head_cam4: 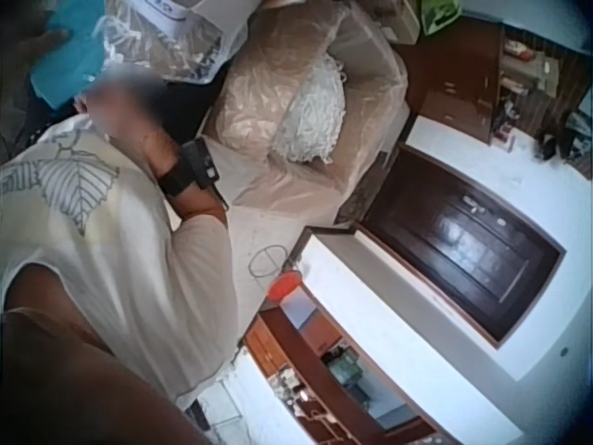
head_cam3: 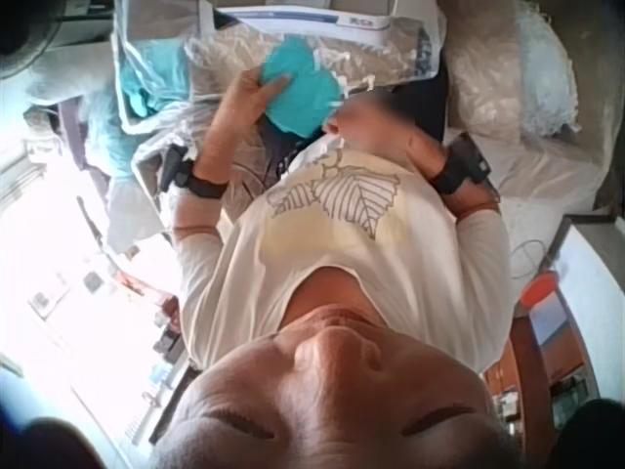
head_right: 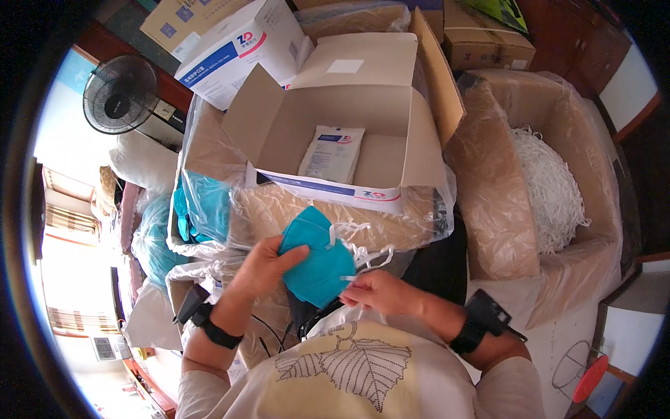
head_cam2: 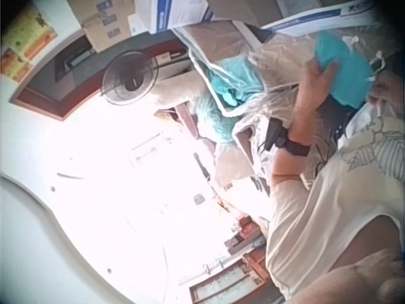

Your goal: The recorder is shown picking up individual medical face masks from a pile, checking them, and putting them into individual plastic sleeves for packaging.

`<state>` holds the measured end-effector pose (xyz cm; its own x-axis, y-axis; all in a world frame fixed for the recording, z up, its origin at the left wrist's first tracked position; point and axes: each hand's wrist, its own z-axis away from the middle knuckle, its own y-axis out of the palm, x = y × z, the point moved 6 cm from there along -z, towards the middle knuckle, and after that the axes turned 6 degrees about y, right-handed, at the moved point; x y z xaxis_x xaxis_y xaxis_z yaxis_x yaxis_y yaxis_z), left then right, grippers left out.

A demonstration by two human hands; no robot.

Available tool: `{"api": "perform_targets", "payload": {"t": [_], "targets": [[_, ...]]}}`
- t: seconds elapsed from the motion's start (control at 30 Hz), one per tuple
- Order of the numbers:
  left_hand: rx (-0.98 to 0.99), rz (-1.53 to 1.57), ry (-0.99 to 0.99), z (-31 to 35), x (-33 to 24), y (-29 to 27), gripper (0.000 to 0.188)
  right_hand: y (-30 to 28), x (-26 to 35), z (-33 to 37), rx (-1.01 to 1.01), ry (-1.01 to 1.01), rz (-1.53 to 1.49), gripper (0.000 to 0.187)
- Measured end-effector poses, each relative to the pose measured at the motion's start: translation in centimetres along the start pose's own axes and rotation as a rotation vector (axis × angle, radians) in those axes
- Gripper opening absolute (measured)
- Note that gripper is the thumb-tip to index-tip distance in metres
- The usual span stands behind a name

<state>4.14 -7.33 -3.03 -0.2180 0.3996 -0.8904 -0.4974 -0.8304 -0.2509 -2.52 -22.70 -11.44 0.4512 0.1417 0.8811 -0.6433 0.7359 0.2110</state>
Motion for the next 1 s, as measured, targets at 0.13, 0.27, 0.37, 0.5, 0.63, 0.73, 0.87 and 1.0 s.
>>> {"api": "perform_targets", "payload": {"t": [0.13,0.27,0.37,0.5,0.63,0.73,0.87,1.0], "targets": [[0.071,-0.636,0.163,0.4,-3.7,-1.7,0.025,-4.0,5.4,2.8,-0.406,-0.242,0.246,0.018],[0.098,-0.830,0.293,0.8,-5.7,-0.7,0.023,-3.0,12.2,2.9,-0.781,-0.860,0.350,0.020],[0.056,-0.781,0.293,1.2,-7.2,-0.5,0.022,-2.2,11.1,0.7,-0.497,-0.592,0.364,0.022],[-0.082,-0.552,0.402,1.9,-6.7,-0.9,0.034,-1.2,8.8,-0.4,-0.334,-0.341,0.206,0.025],[-0.142,-0.399,0.398,2.1,-5.5,-0.8,0.043,-1.5,8.7,-0.3,-0.524,-0.536,0.374,0.023],[-0.070,-0.394,0.388,1.7,-4.6,-0.6,0.041,-1.5,9.3,0.2,-0.582,-0.663,0.419,0.020],[-0.014,-0.372,0.269,1.9,-4.2,-0.6,0.035,-1.8,8.6,-0.2,-0.511,-0.585,0.192,0.025],[-0.090,-0.187,0.276,1.9,-3.6,-1.2,0.030,-0.6,8.2,-1.0,-0.232,-0.370,-0.066,0.030]]}}
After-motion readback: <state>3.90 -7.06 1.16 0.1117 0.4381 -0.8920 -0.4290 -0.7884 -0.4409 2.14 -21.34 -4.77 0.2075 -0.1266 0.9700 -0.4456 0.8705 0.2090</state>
